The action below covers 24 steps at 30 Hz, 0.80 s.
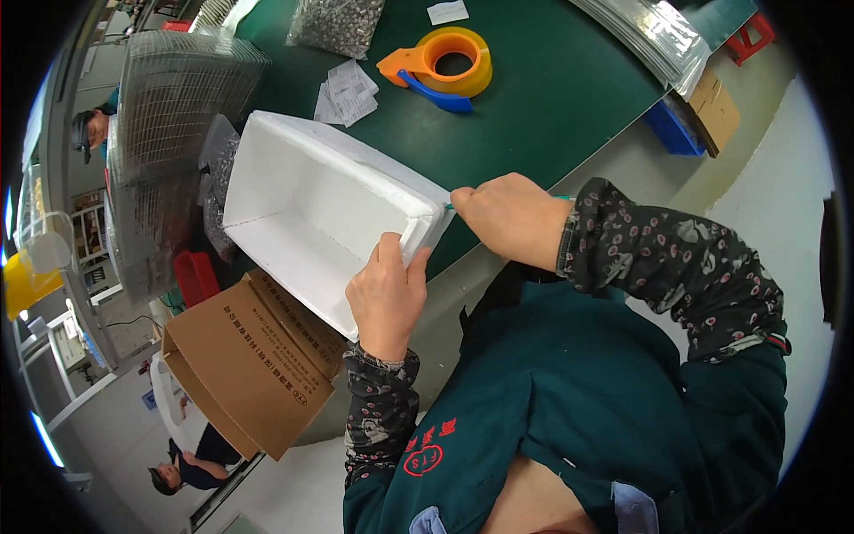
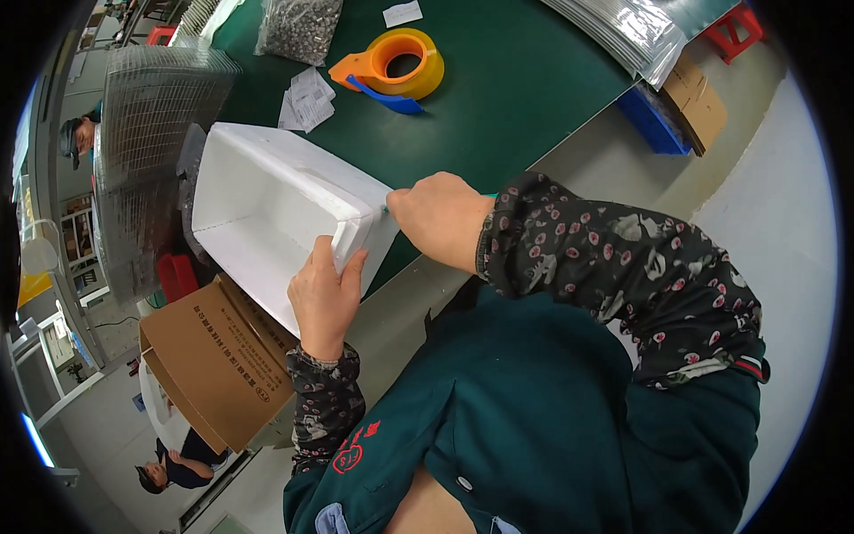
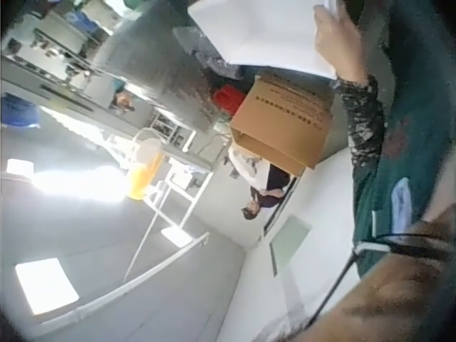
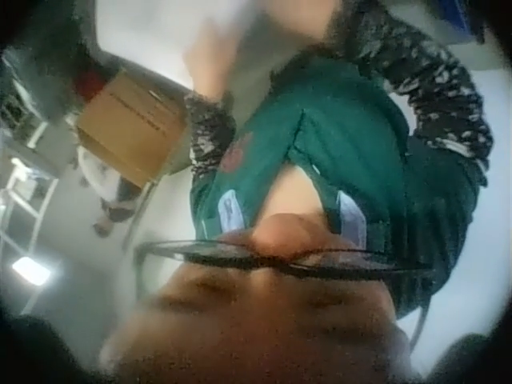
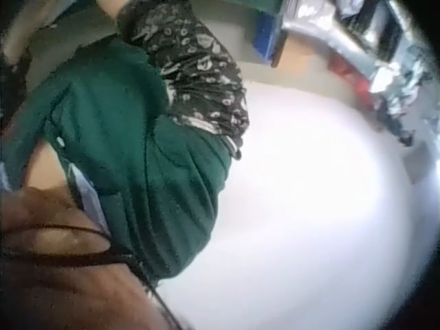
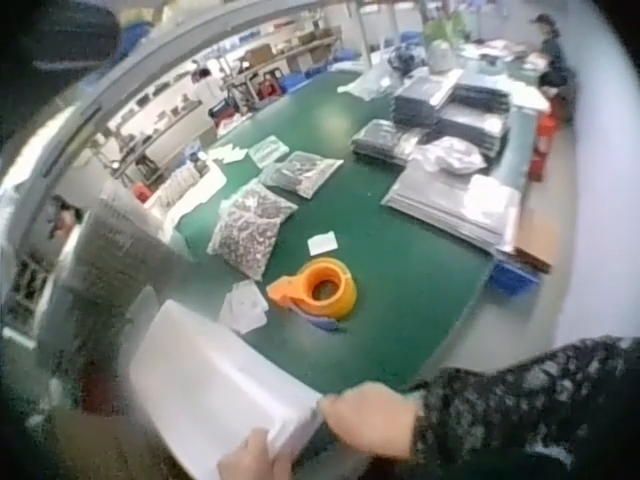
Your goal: Cleaning a white foam container by removing blue tape and scraping the interior edges with a utility knife.
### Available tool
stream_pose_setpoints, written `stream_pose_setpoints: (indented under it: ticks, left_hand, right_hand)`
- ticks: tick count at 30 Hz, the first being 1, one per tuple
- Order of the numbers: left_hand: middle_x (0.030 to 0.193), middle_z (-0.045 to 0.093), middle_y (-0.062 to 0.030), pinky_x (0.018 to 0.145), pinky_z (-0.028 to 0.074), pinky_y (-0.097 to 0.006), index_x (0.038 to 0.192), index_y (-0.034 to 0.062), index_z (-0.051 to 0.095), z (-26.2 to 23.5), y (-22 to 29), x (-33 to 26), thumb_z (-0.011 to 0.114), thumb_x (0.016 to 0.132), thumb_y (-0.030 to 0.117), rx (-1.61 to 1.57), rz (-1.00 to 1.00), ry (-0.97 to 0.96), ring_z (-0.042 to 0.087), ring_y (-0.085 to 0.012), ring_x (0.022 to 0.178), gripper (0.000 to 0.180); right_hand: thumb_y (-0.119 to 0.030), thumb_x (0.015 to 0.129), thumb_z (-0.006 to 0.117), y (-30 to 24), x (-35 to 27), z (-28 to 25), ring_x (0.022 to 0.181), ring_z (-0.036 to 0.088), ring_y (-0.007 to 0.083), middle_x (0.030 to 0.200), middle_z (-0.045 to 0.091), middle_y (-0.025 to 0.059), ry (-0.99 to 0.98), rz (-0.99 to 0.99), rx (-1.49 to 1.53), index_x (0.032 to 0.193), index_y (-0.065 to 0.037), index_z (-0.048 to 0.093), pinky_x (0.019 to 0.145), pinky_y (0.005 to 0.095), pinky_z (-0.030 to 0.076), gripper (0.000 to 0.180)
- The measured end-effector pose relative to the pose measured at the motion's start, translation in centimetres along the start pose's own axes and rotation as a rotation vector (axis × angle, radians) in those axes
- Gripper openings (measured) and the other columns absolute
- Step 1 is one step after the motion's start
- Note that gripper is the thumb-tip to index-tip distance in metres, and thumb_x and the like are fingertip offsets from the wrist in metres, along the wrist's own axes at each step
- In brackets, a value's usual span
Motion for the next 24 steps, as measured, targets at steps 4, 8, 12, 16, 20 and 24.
stream_pose_setpoints:
  ticks: [4, 8, 12, 16, 20, 24]
  left_hand:
    - [0.067, 0.057, -0.0127, 0.045, 0.043, -0.038, 0.079, 0.0038, 0.044, 0.1, -0.5, -0.7, 0.063, 0.077, 0.022, 0.039, -0.012, -0.006, 0.056, -0.0328, 0.054, 0.026]
    - [0.068, 0.057, -0.0127, 0.045, 0.043, -0.038, 0.079, 0.0037, 0.044, -0.2, -0.5, -0.5, 0.063, 0.077, 0.021, -0.011, -0.035, -0.012, 0.056, -0.0326, 0.054, 0.026]
    - [0.067, 0.057, -0.0125, 0.045, 0.043, -0.038, 0.080, 0.0037, 0.044, -0.3, 0.0, -0.3, 0.063, 0.077, 0.021, -0.004, -0.004, -0.035, 0.056, -0.0324, 0.054, 0.025]
    - [0.067, 0.057, -0.0123, 0.045, 0.043, -0.038, 0.080, 0.0037, 0.045, 0.1, -0.7, -0.1, 0.063, 0.077, 0.021, 0.005, -0.007, -0.012, 0.056, -0.0321, 0.053, 0.025]
    - [0.066, 0.056, -0.0120, 0.044, 0.043, -0.038, 0.080, 0.0038, 0.044, 0.0, -0.7, -0.3, 0.063, 0.077, 0.021, -0.016, -0.016, -0.026, 0.056, -0.0321, 0.053, 0.026]
    - [0.065, 0.056, -0.0116, 0.045, 0.043, -0.039, 0.080, 0.0042, 0.044, -0.3, 0.0, -0.1, 0.063, 0.077, 0.021, -0.017, -0.001, -0.047, 0.056, -0.0323, 0.053, 0.026]
  right_hand:
    - [-0.006, 0.060, 0.067, 0.2, -0.7, -0.2, 0.067, 0.060, 0.0302, 0.066, 0.057, 0.0160, -0.027, -0.047, -0.008, 0.080, 0.003, 0.045, 0.058, 0.0364, 0.048, 0.032]
    - [-0.014, 0.055, 0.074, 0.5, -1.3, -0.7, 0.069, 0.060, 0.0293, 0.067, 0.057, 0.0144, -0.085, -0.022, -0.084, 0.083, 0.003, 0.045, 0.058, 0.0354, 0.049, 0.043]
    - [-0.015, 0.053, 0.076, 1.3, -0.7, 1.8, 0.069, 0.060, 0.0280, 0.066, 0.056, 0.0134, 0.031, -0.005, -0.119, 0.084, 0.003, 0.044, 0.058, 0.0350, 0.049, 0.048]
    - [-0.015, 0.052, 0.076, 1.7, 0.2, 2.7, 0.069, 0.060, 0.0280, 0.067, 0.056, 0.0133, 0.012, -0.027, -0.075, 0.084, 0.003, 0.044, 0.058, 0.0351, 0.049, 0.049]
    - [-0.015, 0.049, 0.077, 2.2, -0.2, 2.5, 0.069, 0.060, 0.0282, 0.069, 0.056, 0.0133, -0.039, -0.042, -0.074, 0.085, 0.002, 0.044, 0.058, 0.0349, 0.049, 0.051]
    - [-0.018, 0.049, 0.078, 3.2, 0.3, 4.2, 0.069, 0.060, 0.0280, 0.070, 0.056, 0.0133, -0.013, -0.030, -0.089, 0.085, 0.001, 0.043, 0.059, 0.0348, 0.049, 0.054]
Point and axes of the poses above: each hand's wrist, its own x-axis towards the middle knuckle, its own z-axis out of the palm, y = z × x, the point moved 2 cm from there along x, towards the middle knuckle
